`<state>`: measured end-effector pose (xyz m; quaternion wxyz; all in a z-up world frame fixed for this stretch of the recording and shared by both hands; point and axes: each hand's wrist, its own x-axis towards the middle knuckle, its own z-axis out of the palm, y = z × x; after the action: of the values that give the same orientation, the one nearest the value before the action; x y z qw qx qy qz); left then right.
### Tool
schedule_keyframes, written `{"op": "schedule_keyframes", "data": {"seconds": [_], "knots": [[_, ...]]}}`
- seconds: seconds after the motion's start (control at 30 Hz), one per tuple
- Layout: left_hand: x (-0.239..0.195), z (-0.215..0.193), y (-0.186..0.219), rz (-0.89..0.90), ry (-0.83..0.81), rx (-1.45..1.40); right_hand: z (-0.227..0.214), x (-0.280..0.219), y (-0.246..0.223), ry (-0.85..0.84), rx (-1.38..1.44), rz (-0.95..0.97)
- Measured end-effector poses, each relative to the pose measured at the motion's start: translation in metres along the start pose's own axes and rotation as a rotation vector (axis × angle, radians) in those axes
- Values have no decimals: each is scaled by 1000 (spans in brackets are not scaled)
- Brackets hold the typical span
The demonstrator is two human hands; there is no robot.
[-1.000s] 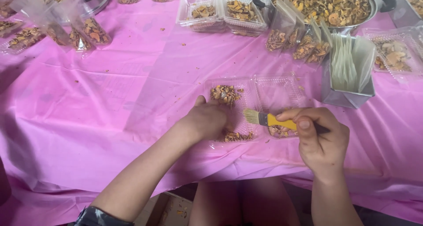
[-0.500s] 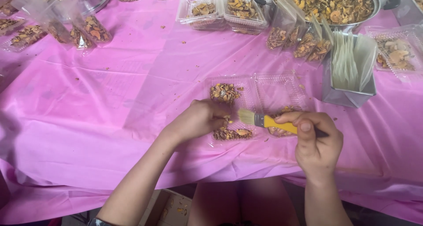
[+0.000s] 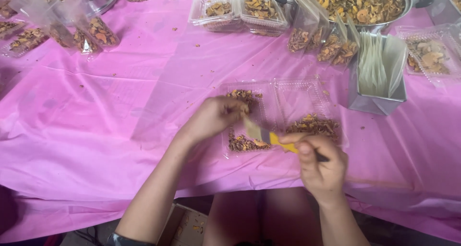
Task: Using a small brush to clean and organize dried tea slices within plastic containers, sweeping small particles into the containers.
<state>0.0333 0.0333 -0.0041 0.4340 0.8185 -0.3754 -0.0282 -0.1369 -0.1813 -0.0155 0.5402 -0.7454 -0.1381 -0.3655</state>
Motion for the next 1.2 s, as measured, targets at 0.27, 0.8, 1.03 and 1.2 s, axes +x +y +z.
{"op": "schedule_keyframes", "data": {"seconds": [0.27,0.8,1.03,1.2], "knots": [[60,17,-55,-94,2,814,-39,-16,17,328,36,-41],[-2,53,5,224,-257,636,-56,-29,46,409,19,-2],[0,45,-12,345,55,333,-31,-19,32,450,33,-81],[-5,35,11,-125,247,-133,-10,-15,14,138,31,27]]}}
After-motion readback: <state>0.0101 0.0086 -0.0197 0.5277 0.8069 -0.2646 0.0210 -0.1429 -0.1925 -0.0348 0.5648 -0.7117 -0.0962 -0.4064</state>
